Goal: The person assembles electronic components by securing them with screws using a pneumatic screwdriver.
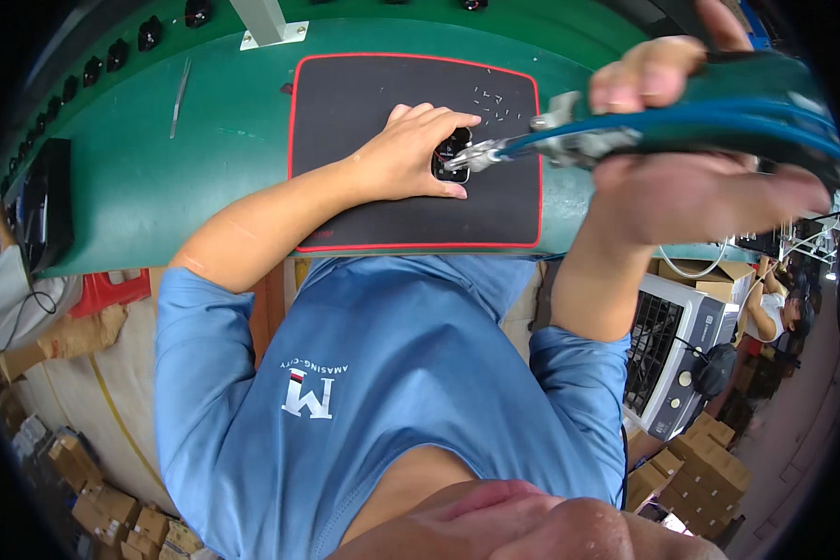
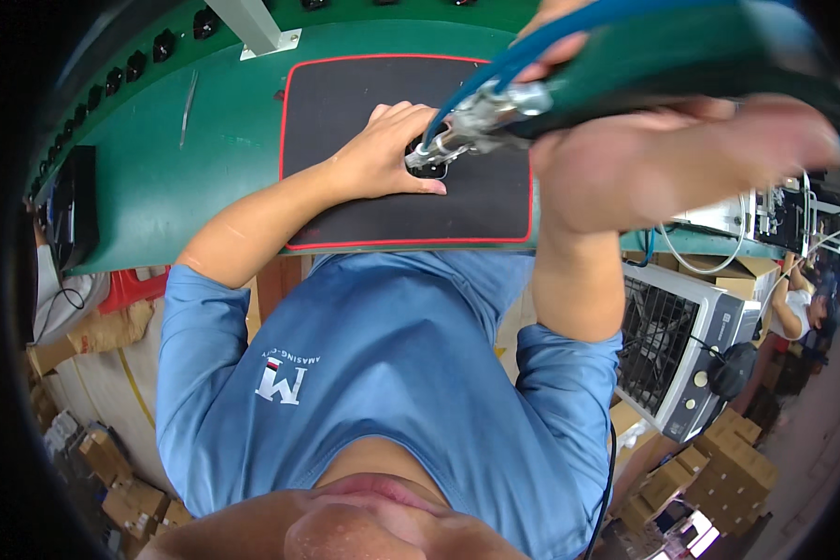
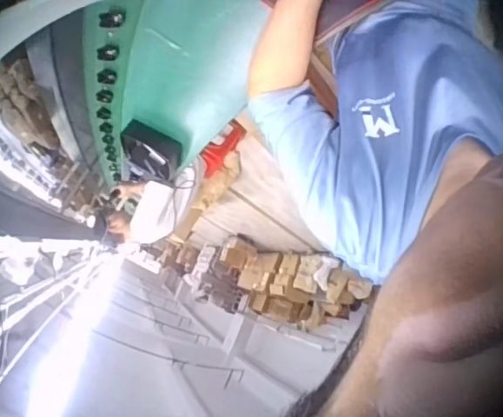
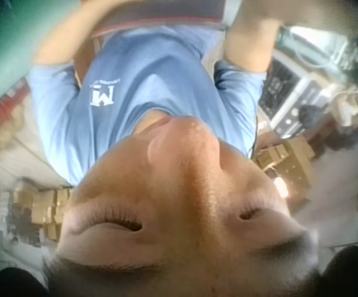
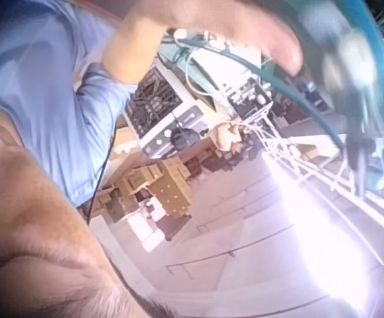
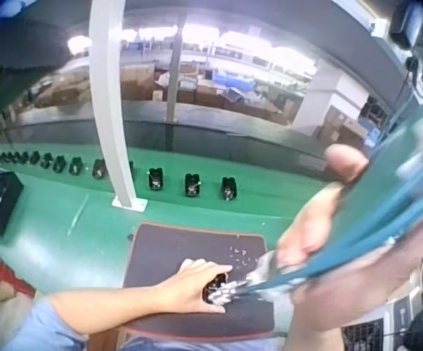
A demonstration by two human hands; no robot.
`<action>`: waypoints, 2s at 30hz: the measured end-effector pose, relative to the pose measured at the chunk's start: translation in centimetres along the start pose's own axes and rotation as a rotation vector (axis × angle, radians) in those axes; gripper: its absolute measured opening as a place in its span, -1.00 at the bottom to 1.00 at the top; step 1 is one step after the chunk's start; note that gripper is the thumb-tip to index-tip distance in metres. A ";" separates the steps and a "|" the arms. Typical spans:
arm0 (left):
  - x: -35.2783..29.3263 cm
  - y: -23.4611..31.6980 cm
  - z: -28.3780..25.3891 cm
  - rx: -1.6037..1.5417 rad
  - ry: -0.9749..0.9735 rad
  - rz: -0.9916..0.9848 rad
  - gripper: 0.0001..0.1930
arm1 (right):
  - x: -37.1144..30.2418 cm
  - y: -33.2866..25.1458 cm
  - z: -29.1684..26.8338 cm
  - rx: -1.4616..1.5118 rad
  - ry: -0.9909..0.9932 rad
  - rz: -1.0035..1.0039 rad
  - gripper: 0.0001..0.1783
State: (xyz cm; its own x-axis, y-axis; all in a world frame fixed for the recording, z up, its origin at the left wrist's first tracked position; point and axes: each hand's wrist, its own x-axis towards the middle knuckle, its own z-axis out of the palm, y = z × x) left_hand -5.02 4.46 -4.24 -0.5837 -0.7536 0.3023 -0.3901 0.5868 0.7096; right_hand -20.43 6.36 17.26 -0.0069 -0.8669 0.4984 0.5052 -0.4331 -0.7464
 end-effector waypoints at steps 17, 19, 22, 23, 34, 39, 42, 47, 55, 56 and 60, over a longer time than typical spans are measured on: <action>-0.2 0.0 0.2 0.028 0.045 0.063 -0.17 | -1.5 6.7 -1.0 -0.217 0.195 -0.122 0.17; -0.1 0.0 0.3 0.028 0.052 0.068 -0.17 | -1.5 6.5 -1.3 -0.158 0.136 -0.112 0.19; -0.1 0.0 0.4 0.041 0.060 0.066 -0.17 | -1.5 6.9 -1.6 -0.147 0.142 -0.138 0.21; -0.2 0.0 0.4 0.041 0.059 0.065 -0.17 | -1.6 6.7 -1.5 -0.146 0.142 -0.137 0.21; 0.0 -0.2 -0.2 0.032 0.079 0.120 -0.23 | -2.3 8.3 -4.0 -0.304 -0.010 0.039 0.23; 0.1 0.0 -0.4 0.056 -0.015 -0.001 -0.15 | 2.4 2.4 -4.8 -0.299 0.085 -0.171 0.25; 0.4 0.0 -0.6 -0.010 -0.012 0.015 -0.15 | 3.5 -2.7 -4.7 -0.143 -0.014 -0.275 0.23; 1.5 0.2 -2.3 0.086 -0.080 -0.108 -0.12 | 3.0 -0.3 -7.8 -0.338 0.116 -0.173 0.00; 19.8 -6.2 -2.8 0.464 0.104 -0.128 -0.19 | 4.5 0.1 -10.5 -0.501 0.097 -0.236 -0.17; 22.2 -7.1 -1.9 0.562 0.101 -0.139 -0.17 | 4.8 0.0 -11.2 -0.509 0.082 -0.240 -0.17; 26.4 -12.4 0.1 0.720 0.153 -0.183 -0.30 | 5.0 0.1 -11.2 -0.394 0.100 -0.225 -0.29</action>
State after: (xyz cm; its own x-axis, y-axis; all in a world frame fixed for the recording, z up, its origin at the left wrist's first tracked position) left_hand -15.67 -22.71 -5.16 -0.3800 -0.8597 0.3413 -0.8707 0.4570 0.1819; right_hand -30.06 -0.77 14.72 -0.1719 -0.7516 0.6368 0.1156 -0.6574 -0.7446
